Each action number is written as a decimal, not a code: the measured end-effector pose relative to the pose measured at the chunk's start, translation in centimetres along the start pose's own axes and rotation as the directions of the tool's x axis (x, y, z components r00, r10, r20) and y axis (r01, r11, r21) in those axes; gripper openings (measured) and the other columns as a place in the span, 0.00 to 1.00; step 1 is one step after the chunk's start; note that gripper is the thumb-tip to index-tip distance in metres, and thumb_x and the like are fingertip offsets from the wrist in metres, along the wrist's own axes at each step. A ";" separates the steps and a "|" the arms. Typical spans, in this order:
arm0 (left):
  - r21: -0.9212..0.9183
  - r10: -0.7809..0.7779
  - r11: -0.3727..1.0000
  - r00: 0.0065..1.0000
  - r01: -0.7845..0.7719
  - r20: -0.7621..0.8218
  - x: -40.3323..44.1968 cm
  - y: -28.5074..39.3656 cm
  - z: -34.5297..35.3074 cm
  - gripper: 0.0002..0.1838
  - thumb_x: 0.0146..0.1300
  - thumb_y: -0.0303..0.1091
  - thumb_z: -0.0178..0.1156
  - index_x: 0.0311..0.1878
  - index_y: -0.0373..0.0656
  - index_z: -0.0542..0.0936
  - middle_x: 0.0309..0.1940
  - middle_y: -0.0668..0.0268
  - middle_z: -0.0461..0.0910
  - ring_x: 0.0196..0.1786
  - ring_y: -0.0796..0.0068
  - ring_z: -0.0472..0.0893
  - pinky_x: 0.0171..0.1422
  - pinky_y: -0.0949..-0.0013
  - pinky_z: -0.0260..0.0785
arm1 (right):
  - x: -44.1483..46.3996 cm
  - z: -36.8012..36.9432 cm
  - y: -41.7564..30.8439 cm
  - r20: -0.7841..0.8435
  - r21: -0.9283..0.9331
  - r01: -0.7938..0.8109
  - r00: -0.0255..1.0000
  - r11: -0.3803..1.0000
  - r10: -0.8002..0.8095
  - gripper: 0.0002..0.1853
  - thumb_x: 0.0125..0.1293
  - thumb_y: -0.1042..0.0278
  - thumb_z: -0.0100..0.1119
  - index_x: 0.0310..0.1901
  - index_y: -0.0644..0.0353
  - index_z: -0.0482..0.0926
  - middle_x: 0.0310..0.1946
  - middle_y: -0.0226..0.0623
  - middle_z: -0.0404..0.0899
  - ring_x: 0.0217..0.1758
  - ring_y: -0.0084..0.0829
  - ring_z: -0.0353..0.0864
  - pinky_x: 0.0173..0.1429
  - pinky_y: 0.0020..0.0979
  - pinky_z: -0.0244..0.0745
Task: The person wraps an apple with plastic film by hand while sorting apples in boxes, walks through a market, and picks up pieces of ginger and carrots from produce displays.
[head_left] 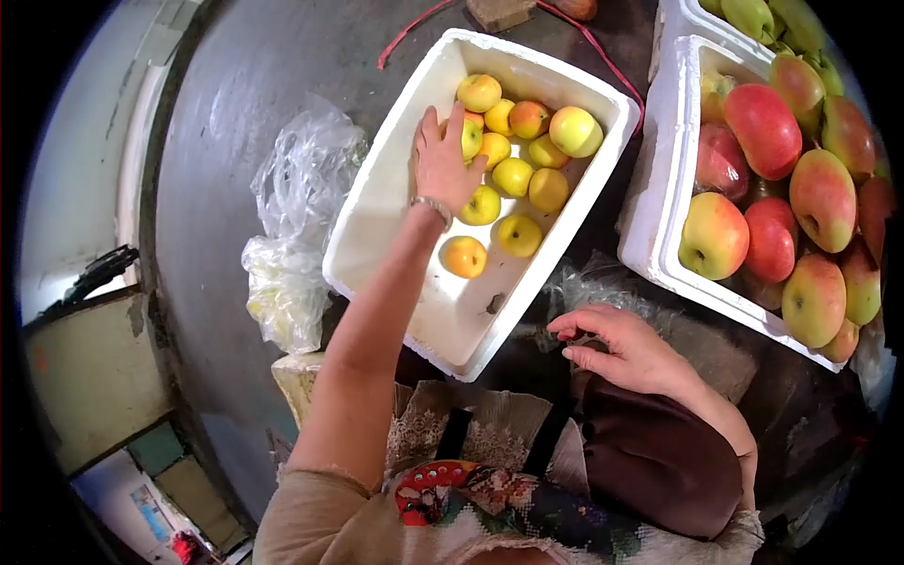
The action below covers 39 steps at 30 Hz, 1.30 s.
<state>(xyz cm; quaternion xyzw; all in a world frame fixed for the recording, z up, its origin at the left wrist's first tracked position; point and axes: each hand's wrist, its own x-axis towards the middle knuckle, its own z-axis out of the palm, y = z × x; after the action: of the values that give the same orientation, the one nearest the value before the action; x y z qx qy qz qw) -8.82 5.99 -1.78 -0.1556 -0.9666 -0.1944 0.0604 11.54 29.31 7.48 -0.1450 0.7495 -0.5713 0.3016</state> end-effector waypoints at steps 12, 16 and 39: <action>-0.128 0.019 0.992 0.989 0.000 0.147 -5.3 -0.3 0.0 0.34 0.49 0.25 0.67 0.61 0.46 0.68 0.55 0.52 0.65 0.56 0.48 0.69 0.60 0.57 0.67 | 0.0 -0.3 0.1 0.005 -0.014 -0.012 1.000 1.000 0.012 0.16 0.65 0.66 0.57 0.53 0.58 0.75 0.41 0.40 0.79 0.49 0.40 0.77 0.55 0.38 0.70; -0.179 -0.030 0.982 0.982 0.064 0.187 -6.0 -1.4 -0.4 0.34 0.47 0.24 0.68 0.60 0.45 0.70 0.56 0.53 0.65 0.57 0.49 0.71 0.61 0.58 0.68 | 0.3 -0.1 0.0 0.021 -0.032 -0.009 1.000 0.999 0.009 0.15 0.65 0.66 0.57 0.52 0.58 0.75 0.41 0.40 0.79 0.48 0.41 0.77 0.55 0.38 0.71; -0.271 0.115 0.963 0.894 0.007 0.434 -15.9 7.9 -7.1 0.38 0.52 0.36 0.70 0.66 0.37 0.66 0.57 0.43 0.70 0.56 0.42 0.74 0.55 0.55 0.72 | 0.9 3.0 6.3 0.035 -0.038 -0.069 0.997 0.997 0.070 0.16 0.62 0.68 0.59 0.52 0.60 0.76 0.41 0.45 0.80 0.44 0.42 0.80 0.49 0.35 0.75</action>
<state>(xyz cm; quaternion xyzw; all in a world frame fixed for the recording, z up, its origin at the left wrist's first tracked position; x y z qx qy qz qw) 9.11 5.69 4.69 -0.2296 -0.9151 -0.2794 -0.1785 13.52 28.43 0.77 -0.1347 0.7589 -0.5439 0.3319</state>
